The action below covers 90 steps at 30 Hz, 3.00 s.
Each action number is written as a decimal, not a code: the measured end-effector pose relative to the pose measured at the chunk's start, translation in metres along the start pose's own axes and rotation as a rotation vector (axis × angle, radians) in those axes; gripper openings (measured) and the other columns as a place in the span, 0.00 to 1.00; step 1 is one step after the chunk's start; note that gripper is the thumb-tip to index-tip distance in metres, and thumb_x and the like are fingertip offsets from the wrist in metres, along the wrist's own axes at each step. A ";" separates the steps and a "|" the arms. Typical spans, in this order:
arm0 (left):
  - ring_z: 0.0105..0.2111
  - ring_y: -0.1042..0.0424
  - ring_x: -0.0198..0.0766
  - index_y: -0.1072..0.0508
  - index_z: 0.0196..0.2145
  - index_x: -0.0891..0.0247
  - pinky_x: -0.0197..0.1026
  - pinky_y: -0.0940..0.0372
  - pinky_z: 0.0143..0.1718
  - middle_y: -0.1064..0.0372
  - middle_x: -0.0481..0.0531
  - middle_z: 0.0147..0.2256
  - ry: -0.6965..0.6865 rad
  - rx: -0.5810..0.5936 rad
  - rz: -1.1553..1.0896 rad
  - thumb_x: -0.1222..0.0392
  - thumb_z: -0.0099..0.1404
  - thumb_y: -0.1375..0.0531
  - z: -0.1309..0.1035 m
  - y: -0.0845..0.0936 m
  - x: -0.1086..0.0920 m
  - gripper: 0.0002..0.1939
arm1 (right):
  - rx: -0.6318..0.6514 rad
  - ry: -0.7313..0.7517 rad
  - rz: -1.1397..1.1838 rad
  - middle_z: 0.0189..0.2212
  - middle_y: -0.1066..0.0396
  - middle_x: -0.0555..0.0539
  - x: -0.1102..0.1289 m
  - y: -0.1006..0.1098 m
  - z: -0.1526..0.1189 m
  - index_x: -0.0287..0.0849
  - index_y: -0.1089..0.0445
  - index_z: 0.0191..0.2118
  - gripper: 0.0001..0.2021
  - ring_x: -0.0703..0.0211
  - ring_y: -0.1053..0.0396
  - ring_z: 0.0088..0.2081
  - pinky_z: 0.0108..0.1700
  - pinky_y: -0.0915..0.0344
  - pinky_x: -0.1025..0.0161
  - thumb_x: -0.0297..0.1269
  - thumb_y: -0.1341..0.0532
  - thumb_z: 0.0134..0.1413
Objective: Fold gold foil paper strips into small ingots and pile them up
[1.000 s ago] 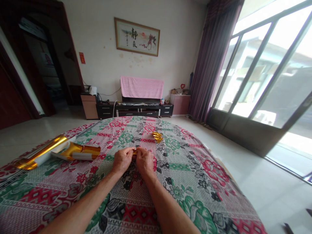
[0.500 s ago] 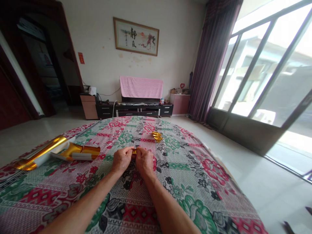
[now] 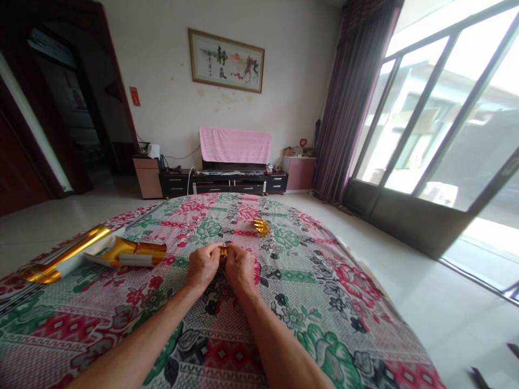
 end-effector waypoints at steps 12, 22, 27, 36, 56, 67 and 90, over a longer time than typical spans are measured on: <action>0.31 0.26 0.35 0.24 0.33 0.61 0.35 0.34 0.37 0.24 0.50 0.31 0.010 0.053 -0.071 0.65 0.55 0.46 0.006 -0.005 0.010 0.11 | -0.036 0.016 0.034 0.31 0.24 0.48 0.001 0.002 0.000 0.44 0.25 0.37 0.15 0.61 0.28 0.32 0.36 0.37 0.69 0.34 0.49 0.52; 0.37 0.27 0.36 0.24 0.37 0.61 0.34 0.35 0.41 0.25 0.52 0.36 -0.039 0.103 -0.046 0.64 0.58 0.49 0.006 -0.008 0.005 0.14 | -0.013 0.060 0.042 0.32 0.24 0.49 0.000 -0.003 0.002 0.45 0.25 0.37 0.14 0.61 0.28 0.32 0.38 0.36 0.69 0.34 0.48 0.52; 0.38 0.27 0.37 0.25 0.39 0.62 0.34 0.35 0.41 0.25 0.53 0.37 -0.040 0.077 0.024 0.65 0.60 0.51 0.003 -0.005 -0.002 0.16 | -0.031 0.040 0.018 0.32 0.24 0.48 -0.001 -0.002 0.001 0.45 0.25 0.38 0.15 0.59 0.28 0.33 0.38 0.36 0.67 0.35 0.49 0.53; 0.37 0.27 0.38 0.25 0.40 0.63 0.35 0.35 0.41 0.25 0.54 0.37 -0.048 0.081 0.074 0.64 0.61 0.51 0.001 -0.008 -0.006 0.16 | -0.041 0.013 0.027 0.31 0.24 0.48 -0.001 0.001 -0.001 0.45 0.25 0.38 0.15 0.60 0.28 0.32 0.36 0.37 0.69 0.35 0.50 0.54; 0.37 0.27 0.37 0.25 0.40 0.62 0.35 0.35 0.41 0.25 0.54 0.36 -0.036 0.074 0.047 0.65 0.60 0.51 0.001 -0.007 -0.003 0.17 | -0.017 0.016 0.005 0.32 0.24 0.48 -0.001 -0.001 0.000 0.45 0.26 0.39 0.15 0.59 0.27 0.33 0.36 0.37 0.69 0.35 0.50 0.55; 0.37 0.27 0.37 0.25 0.40 0.63 0.35 0.35 0.40 0.25 0.55 0.35 -0.021 0.085 0.049 0.65 0.61 0.51 0.000 -0.008 -0.001 0.17 | -0.004 0.053 -0.013 0.32 0.24 0.48 0.003 -0.002 -0.002 0.45 0.27 0.40 0.16 0.60 0.28 0.34 0.37 0.38 0.69 0.35 0.51 0.55; 0.38 0.27 0.38 0.25 0.40 0.64 0.35 0.36 0.42 0.25 0.55 0.36 -0.032 0.073 0.071 0.66 0.60 0.52 0.001 -0.009 0.000 0.17 | -0.005 0.028 -0.030 0.33 0.24 0.47 0.002 -0.001 0.000 0.44 0.26 0.40 0.15 0.58 0.27 0.34 0.37 0.37 0.68 0.34 0.50 0.54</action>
Point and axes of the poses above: each hand's wrist, its own z-axis towards the middle knuckle, its own y-axis out of the back of the hand, x = y × z, the point moved 10 cm from there along z, towards the middle knuckle
